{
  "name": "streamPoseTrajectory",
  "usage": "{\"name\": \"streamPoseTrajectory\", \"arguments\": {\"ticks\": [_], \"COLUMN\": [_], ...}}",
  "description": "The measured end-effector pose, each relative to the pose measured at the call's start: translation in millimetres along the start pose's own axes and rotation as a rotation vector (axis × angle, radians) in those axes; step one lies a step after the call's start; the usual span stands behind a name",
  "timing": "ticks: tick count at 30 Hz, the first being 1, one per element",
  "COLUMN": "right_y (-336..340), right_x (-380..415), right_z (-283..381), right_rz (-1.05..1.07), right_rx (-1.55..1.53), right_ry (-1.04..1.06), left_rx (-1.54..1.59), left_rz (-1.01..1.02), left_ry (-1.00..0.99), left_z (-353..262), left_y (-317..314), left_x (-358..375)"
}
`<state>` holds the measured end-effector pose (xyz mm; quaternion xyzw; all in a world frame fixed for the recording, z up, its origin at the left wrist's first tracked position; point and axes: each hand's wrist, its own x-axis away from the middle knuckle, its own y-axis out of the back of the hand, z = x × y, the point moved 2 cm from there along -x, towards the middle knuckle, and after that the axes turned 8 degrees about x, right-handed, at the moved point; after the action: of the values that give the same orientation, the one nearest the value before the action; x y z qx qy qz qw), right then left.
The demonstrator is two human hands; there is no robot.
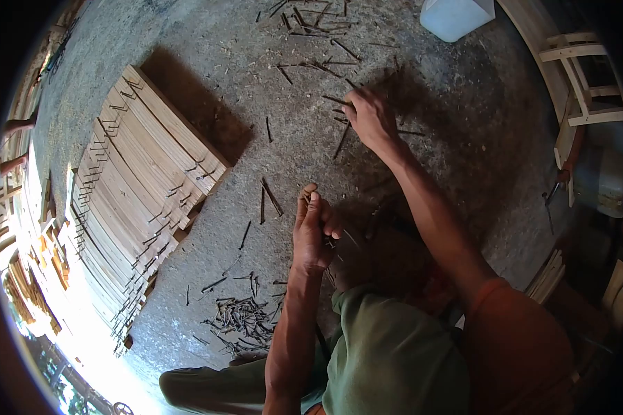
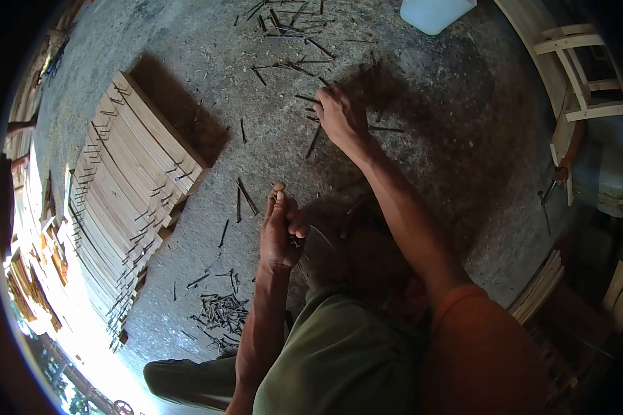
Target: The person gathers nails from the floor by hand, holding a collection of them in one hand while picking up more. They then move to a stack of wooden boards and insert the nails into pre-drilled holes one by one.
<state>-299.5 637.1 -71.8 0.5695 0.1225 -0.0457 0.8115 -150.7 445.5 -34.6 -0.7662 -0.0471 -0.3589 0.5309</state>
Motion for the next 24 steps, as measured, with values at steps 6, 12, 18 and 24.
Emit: {"name": "streamPoseTrajectory", "arguments": {"ticks": [6,12,18,24], "right_y": [-18.1,29.6,-0.3,-38.6], "right_x": [-11.3,60.3,75.3,77.0], "right_z": [-0.1,109.9,167.8,196.8], "right_rz": [0.119,0.515,0.578,0.378], "right_rx": [0.027,-0.617,-0.619,-0.075], "right_ry": [-0.06,-0.047,-0.07,0.063], "left_rx": [-0.659,-0.568,-0.52,-0.594], "left_rz": [-0.3,-0.411,-0.66,-0.78], "left_ry": [-0.172,-0.316,-0.549,-0.647], "left_z": [-8.1,-32.3,-63.9,-107.8], "left_y": [0.3,12.0,54.5,81.4], "left_x": [10.1,14.7,23.3,43.2]}}
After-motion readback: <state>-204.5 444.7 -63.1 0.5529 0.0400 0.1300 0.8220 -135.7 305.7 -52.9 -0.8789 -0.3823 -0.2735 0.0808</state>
